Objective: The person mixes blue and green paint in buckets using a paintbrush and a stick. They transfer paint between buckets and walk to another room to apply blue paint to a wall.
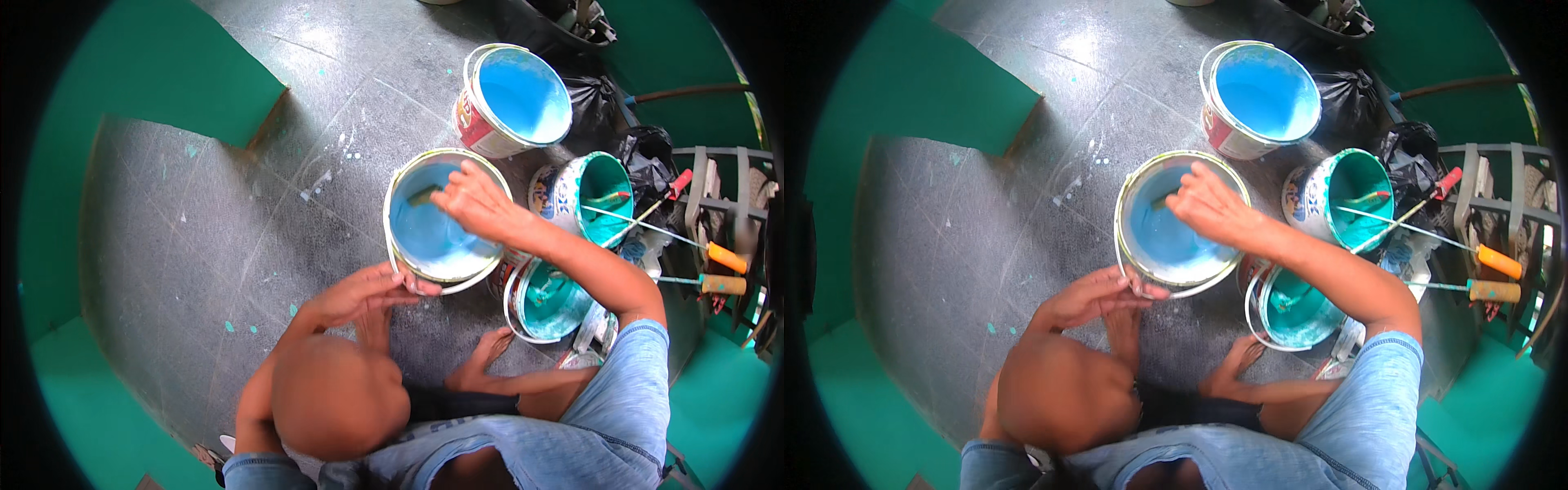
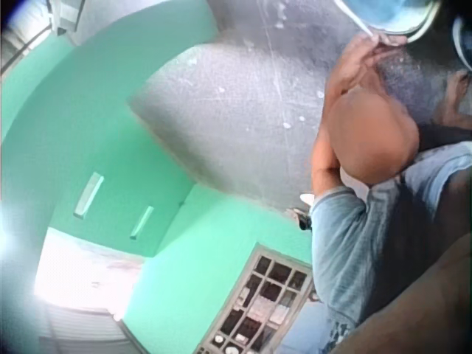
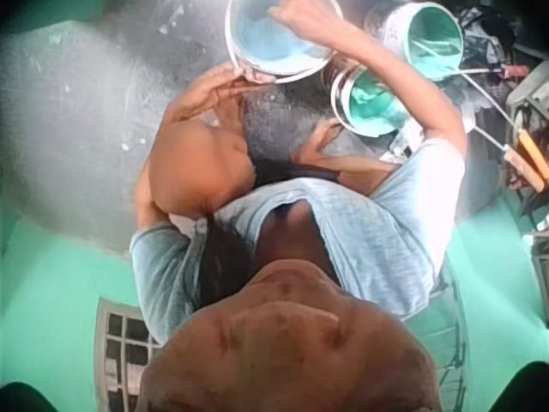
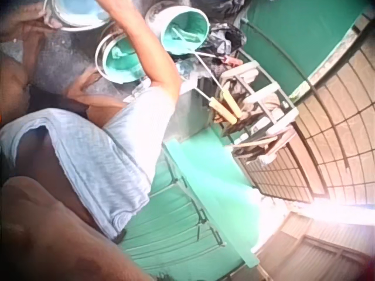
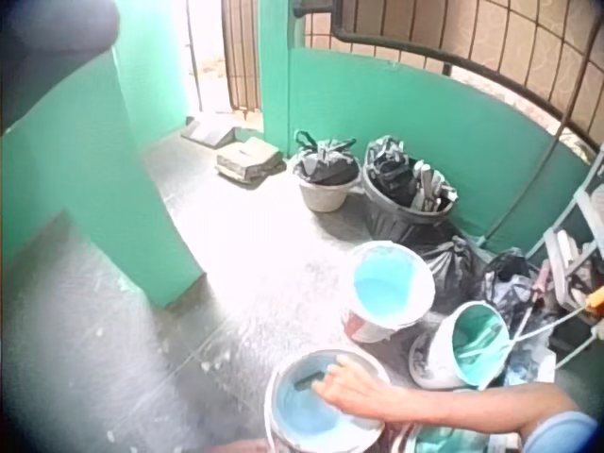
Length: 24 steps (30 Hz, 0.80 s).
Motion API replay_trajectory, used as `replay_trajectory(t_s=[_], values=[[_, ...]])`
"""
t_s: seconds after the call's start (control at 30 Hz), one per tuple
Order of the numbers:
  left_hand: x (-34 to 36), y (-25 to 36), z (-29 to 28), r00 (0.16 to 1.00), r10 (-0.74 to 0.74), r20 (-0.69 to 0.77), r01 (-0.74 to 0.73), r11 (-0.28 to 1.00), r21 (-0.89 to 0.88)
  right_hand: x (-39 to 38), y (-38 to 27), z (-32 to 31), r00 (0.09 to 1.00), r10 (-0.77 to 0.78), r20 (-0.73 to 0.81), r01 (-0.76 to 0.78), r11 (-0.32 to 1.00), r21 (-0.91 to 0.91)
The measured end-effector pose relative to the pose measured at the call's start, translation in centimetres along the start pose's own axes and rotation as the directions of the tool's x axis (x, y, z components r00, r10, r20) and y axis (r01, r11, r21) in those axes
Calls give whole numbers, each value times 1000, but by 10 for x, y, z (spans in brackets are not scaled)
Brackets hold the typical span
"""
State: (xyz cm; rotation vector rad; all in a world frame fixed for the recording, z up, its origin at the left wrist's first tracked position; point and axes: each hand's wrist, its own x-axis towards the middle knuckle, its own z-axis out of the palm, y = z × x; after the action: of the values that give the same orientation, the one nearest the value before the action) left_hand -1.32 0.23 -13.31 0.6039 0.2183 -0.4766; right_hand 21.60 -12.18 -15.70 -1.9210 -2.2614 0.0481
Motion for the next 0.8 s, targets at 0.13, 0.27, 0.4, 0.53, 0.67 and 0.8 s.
replay_trajectory(t_s=[0.13,0.27,0.4,0.53,0.67,0.8], values=[[0,0,3,999,21,-27,-21,1000,7,-23,2,-1,999,49,3,-48,997,-52],[-2,-10,-5,997,51,-53,-45,993,107,-24,-22,-23,940,109,325,-171,971,169],[1,-19,-9,996,75,-49,-70,992,108,-18,-26,-7,982,169,84,-185,947,263],[-2,-21,-9,995,91,-51,-87,993,74,-10,-20,0,975,194,-107,-194,981,15],[-2,-18,-9,993,97,-71,-90,991,96,-20,-14,-4,978,192,79,-185,979,-89],[1,-20,-11,993,91,-75,-84,992,97,-20,-26,-18,928,141,345,-184,978,97]])
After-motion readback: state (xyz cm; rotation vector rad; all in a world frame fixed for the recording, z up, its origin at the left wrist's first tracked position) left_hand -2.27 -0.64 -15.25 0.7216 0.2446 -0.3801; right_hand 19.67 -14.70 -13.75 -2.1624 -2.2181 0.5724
